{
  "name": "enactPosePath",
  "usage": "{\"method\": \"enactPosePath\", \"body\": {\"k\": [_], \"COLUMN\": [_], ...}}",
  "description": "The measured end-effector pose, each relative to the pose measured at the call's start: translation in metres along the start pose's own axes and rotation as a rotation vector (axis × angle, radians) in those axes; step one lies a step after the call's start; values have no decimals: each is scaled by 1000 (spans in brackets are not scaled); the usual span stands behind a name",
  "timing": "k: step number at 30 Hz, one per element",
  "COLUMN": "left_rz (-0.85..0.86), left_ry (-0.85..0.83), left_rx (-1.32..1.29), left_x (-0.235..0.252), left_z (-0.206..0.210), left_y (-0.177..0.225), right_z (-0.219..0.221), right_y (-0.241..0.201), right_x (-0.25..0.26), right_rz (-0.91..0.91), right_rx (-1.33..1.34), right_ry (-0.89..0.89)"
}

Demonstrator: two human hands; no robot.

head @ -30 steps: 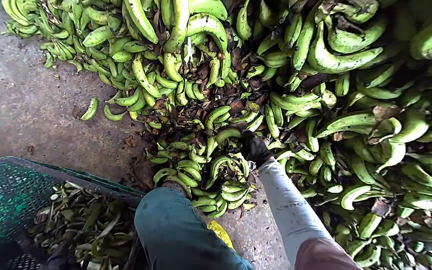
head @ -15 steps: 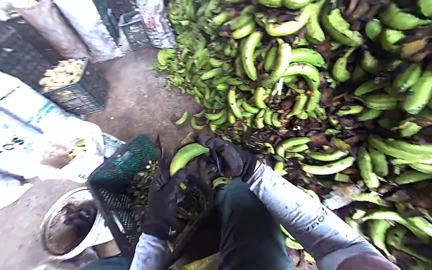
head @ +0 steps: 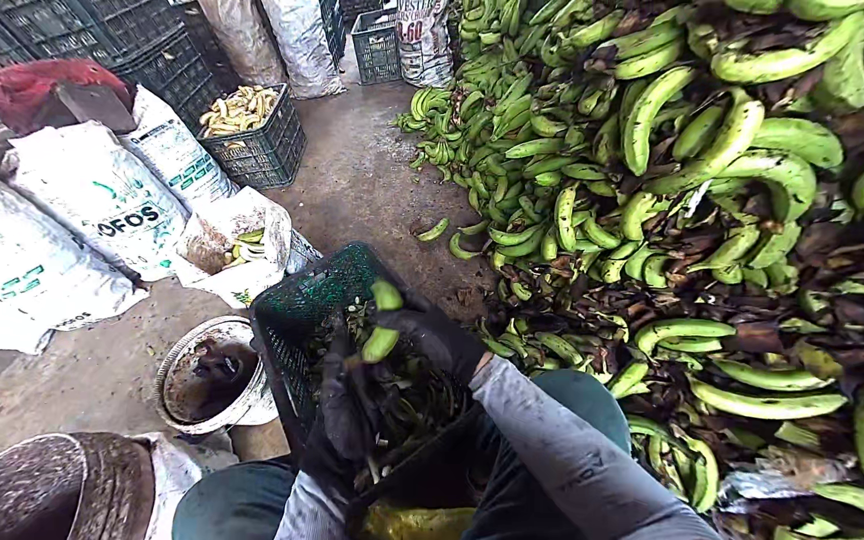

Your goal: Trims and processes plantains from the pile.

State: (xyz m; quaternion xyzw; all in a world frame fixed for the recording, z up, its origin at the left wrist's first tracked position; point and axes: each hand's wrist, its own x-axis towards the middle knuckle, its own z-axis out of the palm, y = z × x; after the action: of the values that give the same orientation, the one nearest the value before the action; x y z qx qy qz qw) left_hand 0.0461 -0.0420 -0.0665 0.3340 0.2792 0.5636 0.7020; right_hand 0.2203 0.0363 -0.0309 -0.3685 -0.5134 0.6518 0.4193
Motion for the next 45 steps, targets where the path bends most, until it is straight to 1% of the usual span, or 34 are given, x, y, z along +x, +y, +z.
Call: {"method": "enactPosePath", "body": {"k": [1, 3, 5, 7, 10, 12, 17, 24, 28, 30, 33, 36, 37, 38, 39, 41, 42, 43, 44, 45], "left_rz": [51, 141, 160, 188, 228, 192, 87, 27, 33, 64, 54, 18, 34, 80, 149, 275, 323, 313, 234, 116], "left_ry": [114, 222, 236, 199, 112, 92, 96, 78, 141, 185, 241, 214, 215, 231, 259, 289, 263, 230, 198, 158], "left_rx": [153, 467, 646, 745, 767, 792, 857, 766, 790, 725, 507, 392, 420, 518, 723, 1300, 1452, 1478, 1389, 1174], "left_x": [2, 0, -3, -4, -1, 2, 2, -1, -3, -3, -1, 0, 0, 2, 2, -1, -1, -3, -5, -7], "left_z": [1, -1, 4, 16, 30, 36, 37, 37, 36, 38, 46, 40, 38, 36, 33, 28, 26, 28, 32, 36], "left_y": [1, 2, 3, 2, 0, 3, 2, -1, -5, -8, -8, -8, -8, -10, -12, -14, -16, -16, -14, -10], "right_z": [-3, -14, -21, -21, -16, -15, -10, -3, 1, 7, 16, 19, 19, 17, 15, 12, 11, 11, 9, 7], "right_y": [2, 6, 5, 4, 3, 4, 6, 10, 16, 14, 11, 14, 15, 18, 22, 29, 30, 28, 26, 25], "right_x": [4, 11, 10, 6, 2, -1, -8, -11, -9, -9, -13, -17, -17, -16, -15, -12, -11, -10, -8, -5], "right_rz": [-8, -25, -34, -33, -40, -43, -15, -16, -17, -52, -146, -245, -251, -227, -179, -60, -6, 39, 73, 87], "right_rx": [103, 258, 333, 342, 358, 366, 397, 311, 286, 265, 240, 197, 194, 200, 199, 183, 153, 122, 87, 50], "right_ry": [81, 195, 251, 278, 290, 281, 285, 371, 422, 455, 461, 410, 401, 400, 401, 410, 422, 437, 444, 430]}}
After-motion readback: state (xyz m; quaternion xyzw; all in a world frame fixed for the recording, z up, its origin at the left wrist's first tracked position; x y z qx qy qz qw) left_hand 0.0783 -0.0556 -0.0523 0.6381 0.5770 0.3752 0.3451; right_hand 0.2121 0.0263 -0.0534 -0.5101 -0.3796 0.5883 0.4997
